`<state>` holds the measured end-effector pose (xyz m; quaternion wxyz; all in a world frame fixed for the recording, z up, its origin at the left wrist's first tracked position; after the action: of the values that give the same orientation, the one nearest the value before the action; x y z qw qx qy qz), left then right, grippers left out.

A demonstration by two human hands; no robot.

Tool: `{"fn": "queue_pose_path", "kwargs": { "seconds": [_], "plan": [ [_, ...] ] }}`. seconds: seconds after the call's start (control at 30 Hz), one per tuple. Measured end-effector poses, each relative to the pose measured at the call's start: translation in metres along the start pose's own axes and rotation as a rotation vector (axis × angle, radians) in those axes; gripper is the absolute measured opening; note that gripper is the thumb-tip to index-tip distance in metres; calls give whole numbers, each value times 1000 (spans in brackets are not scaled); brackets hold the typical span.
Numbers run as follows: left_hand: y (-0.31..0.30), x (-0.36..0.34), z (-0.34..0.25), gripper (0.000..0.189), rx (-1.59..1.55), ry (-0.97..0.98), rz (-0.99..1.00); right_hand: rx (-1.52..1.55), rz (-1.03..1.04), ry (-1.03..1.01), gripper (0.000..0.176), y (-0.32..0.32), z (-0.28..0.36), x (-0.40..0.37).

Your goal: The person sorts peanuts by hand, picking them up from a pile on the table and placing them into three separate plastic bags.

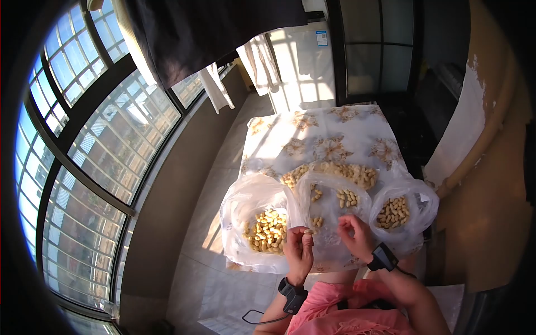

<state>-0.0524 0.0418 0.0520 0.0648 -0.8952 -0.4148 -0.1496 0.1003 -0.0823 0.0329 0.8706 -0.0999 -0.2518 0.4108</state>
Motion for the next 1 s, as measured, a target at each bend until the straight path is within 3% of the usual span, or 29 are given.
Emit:
{"fn": "queue_pose_path", "kwargs": {
  "seconds": [0.17, 0.43, 0.63, 0.77, 0.87, 1.0],
  "plan": [
    [-23, -10, 5, 18, -156, -68, -71, 15, -2, -2, 26, 0, 1, 1],
    [-35, -14, 6, 15, -34, -84, -71, 30, -1, 8, 26, 1, -1, 0],
    [-62, -6, -23, 16, 357, 58, -193, 8, 18, 5, 25, 1, -3, -1],
    [-92, 10, -40, 13, 414, 19, -264, -14, 10, -4, 25, 1, 0, 0],
    [-100, 18, -25, 18, 622, -34, -147, -8, -3, -17, 26, 1, 1, 1],
    [-96, 24, -23, 20, 572, -56, -232, 1, 23, 0, 27, -1, -1, 0]
  ]
}}
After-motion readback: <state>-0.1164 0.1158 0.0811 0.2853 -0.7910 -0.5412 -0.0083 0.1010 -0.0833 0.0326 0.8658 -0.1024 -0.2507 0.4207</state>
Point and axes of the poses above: each hand's wrist, its own x-axis towards the middle knuckle, its own y-axis out of the palm, z = x × y, the point moved 5 cm from there along x, towards the middle knuckle, and after that the axes turned 6 degrees about z, right-handed, at the moved point
